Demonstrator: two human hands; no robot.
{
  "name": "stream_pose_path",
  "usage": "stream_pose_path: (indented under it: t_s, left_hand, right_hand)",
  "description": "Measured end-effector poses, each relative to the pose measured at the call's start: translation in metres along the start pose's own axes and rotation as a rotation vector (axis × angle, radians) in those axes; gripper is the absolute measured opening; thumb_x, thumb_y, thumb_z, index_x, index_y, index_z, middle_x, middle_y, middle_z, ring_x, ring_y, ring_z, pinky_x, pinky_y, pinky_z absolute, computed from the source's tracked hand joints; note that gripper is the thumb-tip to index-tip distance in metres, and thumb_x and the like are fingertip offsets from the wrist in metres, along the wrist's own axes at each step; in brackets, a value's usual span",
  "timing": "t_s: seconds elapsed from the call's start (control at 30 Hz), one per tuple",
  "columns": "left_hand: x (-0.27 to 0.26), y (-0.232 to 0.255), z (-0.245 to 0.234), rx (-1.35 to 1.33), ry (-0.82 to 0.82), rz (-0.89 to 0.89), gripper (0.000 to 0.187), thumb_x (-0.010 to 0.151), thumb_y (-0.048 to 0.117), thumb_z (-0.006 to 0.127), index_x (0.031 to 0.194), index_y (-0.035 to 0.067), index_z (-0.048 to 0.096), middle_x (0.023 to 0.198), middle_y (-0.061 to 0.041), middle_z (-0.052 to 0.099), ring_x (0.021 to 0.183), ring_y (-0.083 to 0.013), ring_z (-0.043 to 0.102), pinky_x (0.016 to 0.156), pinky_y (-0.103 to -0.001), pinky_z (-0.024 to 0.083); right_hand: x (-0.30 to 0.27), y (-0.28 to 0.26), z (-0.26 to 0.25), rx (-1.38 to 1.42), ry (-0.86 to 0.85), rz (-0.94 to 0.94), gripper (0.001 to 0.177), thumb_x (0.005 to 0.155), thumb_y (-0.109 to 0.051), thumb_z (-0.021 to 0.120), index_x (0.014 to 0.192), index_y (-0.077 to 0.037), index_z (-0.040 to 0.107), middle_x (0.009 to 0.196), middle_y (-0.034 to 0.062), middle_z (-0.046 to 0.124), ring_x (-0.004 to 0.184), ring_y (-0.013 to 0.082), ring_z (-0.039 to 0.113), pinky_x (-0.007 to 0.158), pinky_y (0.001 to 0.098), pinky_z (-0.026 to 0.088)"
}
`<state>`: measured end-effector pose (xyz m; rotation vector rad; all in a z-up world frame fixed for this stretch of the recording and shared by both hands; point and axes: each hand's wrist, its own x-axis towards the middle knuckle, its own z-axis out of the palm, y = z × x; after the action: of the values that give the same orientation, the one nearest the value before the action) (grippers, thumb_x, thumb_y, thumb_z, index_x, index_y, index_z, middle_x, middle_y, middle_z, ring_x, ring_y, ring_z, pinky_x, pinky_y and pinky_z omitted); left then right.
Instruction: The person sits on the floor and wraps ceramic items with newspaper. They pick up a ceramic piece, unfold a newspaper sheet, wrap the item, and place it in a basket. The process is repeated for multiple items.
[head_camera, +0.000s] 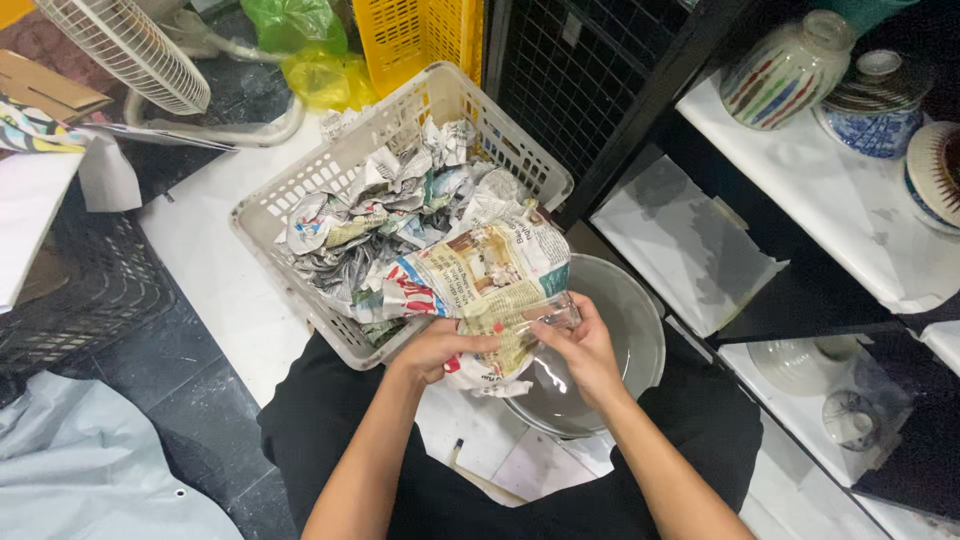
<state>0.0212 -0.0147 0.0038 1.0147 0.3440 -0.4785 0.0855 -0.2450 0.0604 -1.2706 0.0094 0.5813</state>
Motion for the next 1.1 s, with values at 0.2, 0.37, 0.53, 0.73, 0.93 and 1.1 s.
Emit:
stream_pose_path:
  t_s: [0.2,0.37,0.53,0.73,0.93,1.1]
  left_hand:
    - [-0.003,0.010,0.008,-0.113,0.030,-0.062,0.053,0.075,0.003,0.082,0.125,-0.006,0.067,0.119,-0.018,0.074,0.103,-0.0258,0.074,0.090,-0.038,0.059]
    - [-0.005,0.009,0.006,-0.152,0.045,-0.052,0.056,0.073,-0.001,0.080,0.126,-0.008,0.065,0.117,-0.022,0.073,0.099,-0.0301,0.074,0.085,-0.043,0.061]
    - [-0.008,0.007,-0.002,-0.172,0.015,0.004,0.062,0.068,-0.004,0.080,0.127,-0.006,0.063,0.119,-0.020,0.073,0.102,-0.0284,0.074,0.088,-0.040,0.061]
    - [-0.010,0.010,-0.004,-0.167,0.027,-0.020,0.059,0.071,-0.001,0.081,0.127,-0.011,0.064,0.119,-0.022,0.073,0.103,-0.0281,0.074,0.089,-0.039,0.059]
    - [-0.014,0.020,-0.004,-0.157,0.075,0.005,0.058,0.071,0.000,0.082,0.125,-0.010,0.065,0.118,-0.021,0.074,0.101,-0.0268,0.074,0.088,-0.037,0.060]
    - [-0.013,0.023,-0.006,-0.042,0.146,-0.036,0.053,0.072,-0.001,0.085,0.120,-0.014,0.067,0.116,-0.022,0.075,0.102,-0.0275,0.073,0.089,-0.036,0.057]
  right_hand:
    - [0.007,0.012,-0.008,-0.172,0.023,-0.061,0.047,0.091,-0.017,0.075,0.131,-0.003,0.055,0.121,0.0083,0.065,0.111,0.0150,0.061,0.098,0.0309,0.048]
    - [0.012,0.008,-0.015,-0.102,0.130,-0.067,0.060,0.106,-0.054,0.048,0.137,-0.004,0.058,0.131,0.0093,0.061,0.124,0.0147,0.055,0.108,0.0322,0.038]
    - [0.017,0.000,-0.015,-0.055,0.287,0.395,0.060,0.101,-0.056,0.047,0.145,-0.015,0.050,0.118,0.0124,0.060,0.095,0.0243,0.058,0.081,0.0420,0.045]
    - [0.020,0.007,-0.021,-0.051,0.058,0.328,0.054,0.091,-0.009,0.065,0.141,-0.004,0.049,0.107,0.0142,0.072,0.082,0.0199,0.071,0.071,0.0338,0.060]
    - [0.020,0.004,-0.027,-0.036,0.127,0.252,0.063,0.083,0.010,0.066,0.141,-0.004,0.047,0.106,0.0078,0.072,0.089,0.0195,0.071,0.073,0.0352,0.057]
    - [0.018,-0.004,-0.038,0.021,0.074,0.256,0.060,0.083,0.008,0.061,0.141,-0.006,0.051,0.107,0.0126,0.072,0.093,0.0215,0.072,0.081,0.0389,0.061]
